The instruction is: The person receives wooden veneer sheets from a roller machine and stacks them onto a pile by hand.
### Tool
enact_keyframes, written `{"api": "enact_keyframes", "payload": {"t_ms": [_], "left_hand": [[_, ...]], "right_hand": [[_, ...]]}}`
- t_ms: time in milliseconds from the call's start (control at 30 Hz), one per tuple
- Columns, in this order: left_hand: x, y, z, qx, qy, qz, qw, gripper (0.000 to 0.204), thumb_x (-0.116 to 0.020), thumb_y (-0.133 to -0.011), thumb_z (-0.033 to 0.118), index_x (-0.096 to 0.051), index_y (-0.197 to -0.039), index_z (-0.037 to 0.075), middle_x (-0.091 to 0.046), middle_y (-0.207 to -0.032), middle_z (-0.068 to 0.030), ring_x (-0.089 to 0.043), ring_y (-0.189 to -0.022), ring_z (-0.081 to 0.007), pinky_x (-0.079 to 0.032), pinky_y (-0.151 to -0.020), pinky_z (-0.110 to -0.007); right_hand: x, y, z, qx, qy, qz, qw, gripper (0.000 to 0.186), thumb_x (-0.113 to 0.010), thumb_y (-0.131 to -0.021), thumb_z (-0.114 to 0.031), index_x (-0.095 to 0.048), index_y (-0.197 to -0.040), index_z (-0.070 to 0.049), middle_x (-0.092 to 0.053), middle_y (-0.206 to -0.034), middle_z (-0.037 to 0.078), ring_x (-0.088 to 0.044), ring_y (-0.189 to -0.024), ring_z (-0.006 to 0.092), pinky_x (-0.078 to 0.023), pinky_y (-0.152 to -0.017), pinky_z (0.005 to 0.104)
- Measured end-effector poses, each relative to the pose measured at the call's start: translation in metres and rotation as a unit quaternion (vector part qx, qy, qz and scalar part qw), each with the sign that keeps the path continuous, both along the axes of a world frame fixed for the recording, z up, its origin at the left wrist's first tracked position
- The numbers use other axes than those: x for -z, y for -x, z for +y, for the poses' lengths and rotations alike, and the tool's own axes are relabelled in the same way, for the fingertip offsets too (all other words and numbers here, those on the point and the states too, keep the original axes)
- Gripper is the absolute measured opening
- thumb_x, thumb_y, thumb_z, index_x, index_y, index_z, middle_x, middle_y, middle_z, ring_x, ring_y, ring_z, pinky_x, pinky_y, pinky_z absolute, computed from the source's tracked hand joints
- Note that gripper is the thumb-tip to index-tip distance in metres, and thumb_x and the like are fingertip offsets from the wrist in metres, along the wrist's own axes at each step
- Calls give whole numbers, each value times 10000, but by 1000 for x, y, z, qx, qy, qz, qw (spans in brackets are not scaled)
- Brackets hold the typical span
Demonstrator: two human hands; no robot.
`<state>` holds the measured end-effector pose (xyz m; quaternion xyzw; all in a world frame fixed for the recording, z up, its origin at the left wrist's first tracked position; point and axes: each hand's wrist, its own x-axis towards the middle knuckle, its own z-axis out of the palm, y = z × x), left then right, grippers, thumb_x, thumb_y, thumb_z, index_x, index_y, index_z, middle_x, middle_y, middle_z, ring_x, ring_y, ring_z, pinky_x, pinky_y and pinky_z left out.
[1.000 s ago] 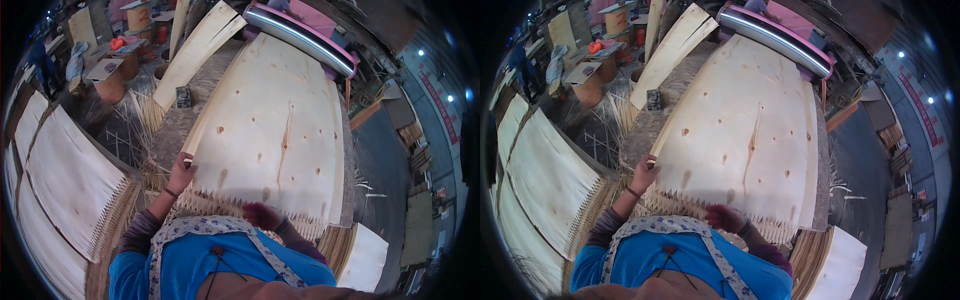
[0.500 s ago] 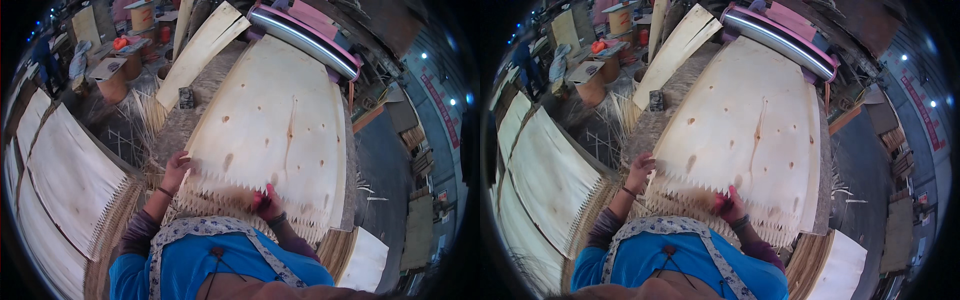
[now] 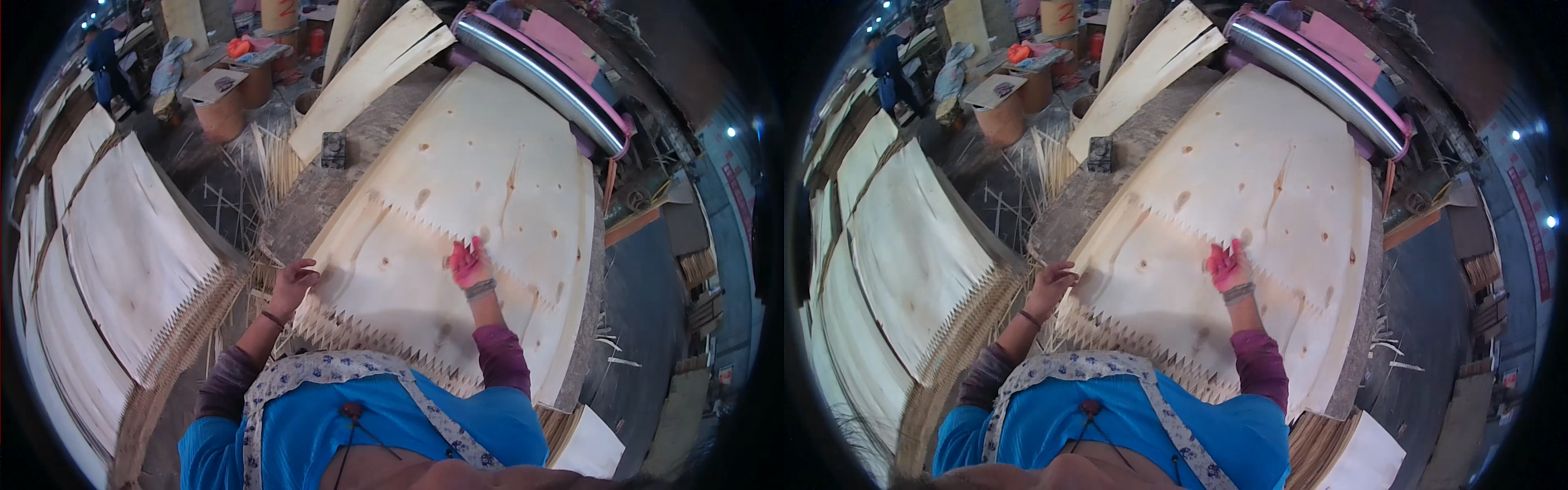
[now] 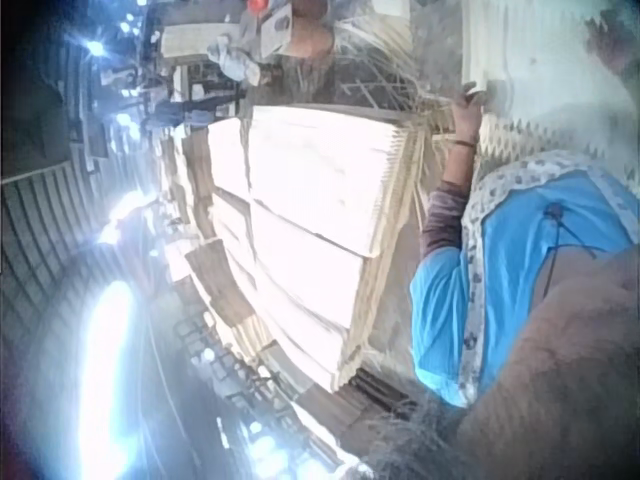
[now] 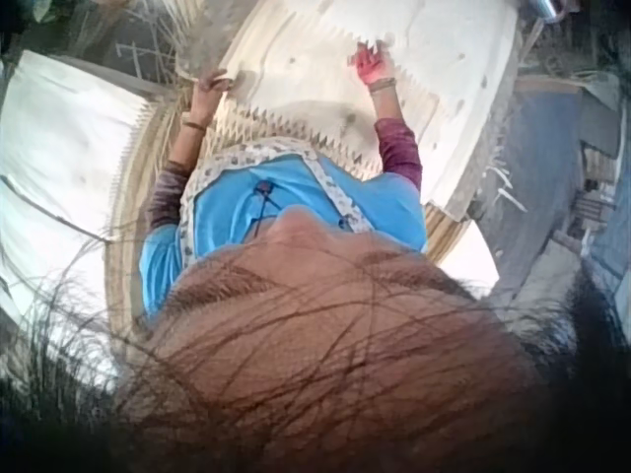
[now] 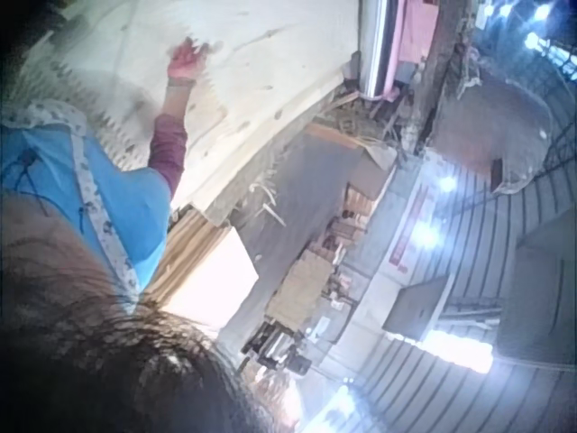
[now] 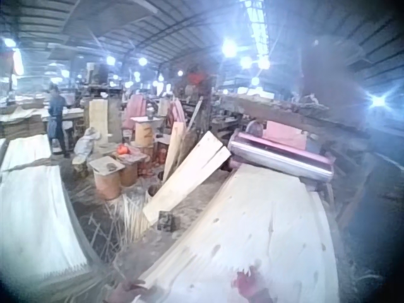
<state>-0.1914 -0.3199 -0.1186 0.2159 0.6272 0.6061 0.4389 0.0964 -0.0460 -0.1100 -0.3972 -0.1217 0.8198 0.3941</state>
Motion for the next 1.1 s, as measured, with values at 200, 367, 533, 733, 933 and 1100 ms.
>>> {"api": "enact_keyframes", "payload": {"t_ms": [200,367,533,733,933,1100], "left_hand": [[29,-1,-5,9,-16,76,997,294,-568,-755,41,-533,-1045,6,-595,-821,-88,-557,-717,-148,-446,-649,-251],[-3,-17,4,144,92,405,898,309,-586,-707,86,-578,-1009,21,-577,-844,-132,-560,-717,-217,-451,-670,-282],[2,-18,1,53,-10,427,903,223,-560,-692,90,-582,-902,20,-592,-753,-136,-568,-643,-294,-449,-598,-348],[-20,-13,6,67,-28,210,975,232,-539,-728,-3,-484,-952,23,-595,-737,-92,-564,-639,-156,-432,-581,-261],[-56,-17,20,80,-90,68,990,241,-541,-745,-35,-457,-959,39,-585,-704,-62,-528,-608,-81,-399,-545,-212],[-84,-15,21,66,-125,-69,988,248,-557,-735,-41,-469,-952,40,-590,-720,-54,-539,-629,-89,-407,-558,-207]], "right_hand": [[-6,17,84,80,-34,43,995,284,-560,-806,-316,-480,-1041,-178,-552,-1027,46,-562,-941,199,-475,-726,378],[9,12,88,96,-54,138,984,377,-527,-818,-311,-439,-1092,-68,-487,-1125,100,-482,-1063,265,-413,-877,430],[21,-6,4,-18,-135,41,990,379,-531,-819,-292,-468,-1126,-80,-510,-1129,113,-473,-1076,265,-391,-890,422],[-30,-39,-151,-271,-318,-93,904,401,-441,-872,-314,-436,-1218,-112,-541,-1127,94,-524,-1016,234,-440,-823,381],[-18,-66,-249,-321,104,87,937,512,-453,-851,-425,-464,-1195,-46,-569,-1061,131,-550,-910,196,-429,-813,323],[-34,-49,-259,-188,66,151,968,460,-470,-847,-423,-513,-1118,-54,-592,-944,101,-547,-852,197,-440,-760,310]]}}
